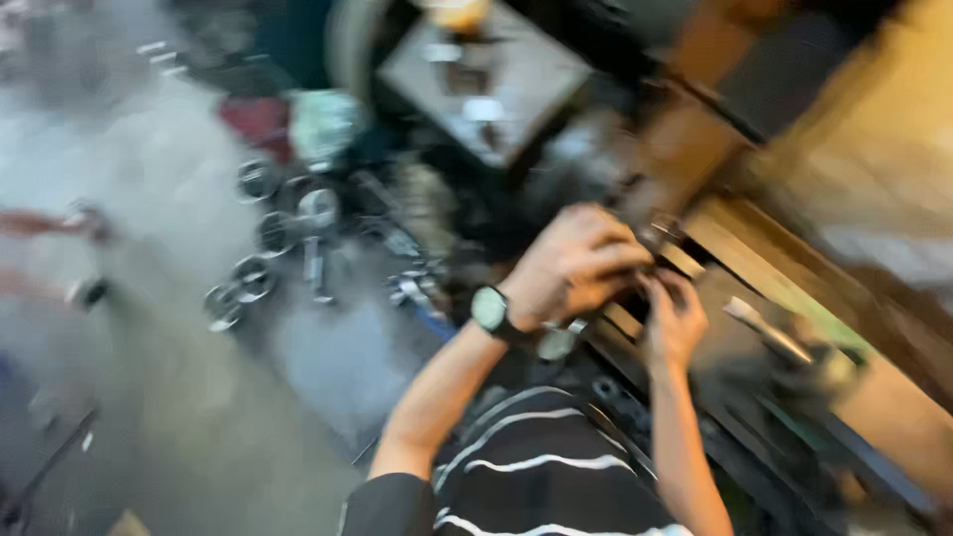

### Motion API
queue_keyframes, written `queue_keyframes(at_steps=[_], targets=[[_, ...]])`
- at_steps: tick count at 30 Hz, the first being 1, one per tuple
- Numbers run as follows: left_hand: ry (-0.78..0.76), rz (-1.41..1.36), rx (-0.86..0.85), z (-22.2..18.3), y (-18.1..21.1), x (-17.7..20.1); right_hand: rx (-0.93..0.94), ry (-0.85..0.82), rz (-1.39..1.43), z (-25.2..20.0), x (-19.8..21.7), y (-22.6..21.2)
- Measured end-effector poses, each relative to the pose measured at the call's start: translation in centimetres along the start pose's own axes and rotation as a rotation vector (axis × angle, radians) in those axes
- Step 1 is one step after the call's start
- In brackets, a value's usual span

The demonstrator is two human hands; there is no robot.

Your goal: The person wipes down small metal components with a cloth near a lathe, turns the lathe's chuck by hand, and places the parts on a workbench surface.

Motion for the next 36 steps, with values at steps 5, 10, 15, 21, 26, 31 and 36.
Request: queue_keyframes(at_steps=[5, 10, 15, 21, 26, 31, 36], targets=[[0.057, -0.050, 0.301, -9.0, 3.2, 8.4, -0.338, -0.284, 0.293, -9.8, -4.0, 2.0], [0.213, -0.082, 0.710, -22.8, 4.6, 12.0, -1.004, -0.773, 0.038, -21.4, -10.6, 7.6], [0.353, -0.054, 0.896, -31.8, 8.7, 13.6, -0.707, -0.811, -0.246, -25.0, -14.6, -1.7], [0.526, -0.025, 1.246, -45.7, 9.9, 12.3, 0.099, -1.245, -0.368, -33.3, -19.6, -12.2], [1.137, 0.065, 1.531, -54.7, 16.5, 13.2, 0.296, -1.227, -0.530, -31.1, -24.2, -12.0], [1.597, 0.042, 1.572, -64.8, 21.2, 13.2, 0.598, -1.254, -0.627, -27.4, -30.1, -11.7], [0.719, -1.565, 1.584, -84.1, 11.8, -3.8, 0.838, -0.796, -0.817, -18.8, -31.9, -15.7]])
Point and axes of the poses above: each hand's wrist, its own z-axis towards the middle knuckle, its own x-axis out of the back of the hand, y = z × x, the point moved 10 cm from there along z, towards the middle knuckle, and after that the axes turned 6 degrees about y, right-handed, at the moved point
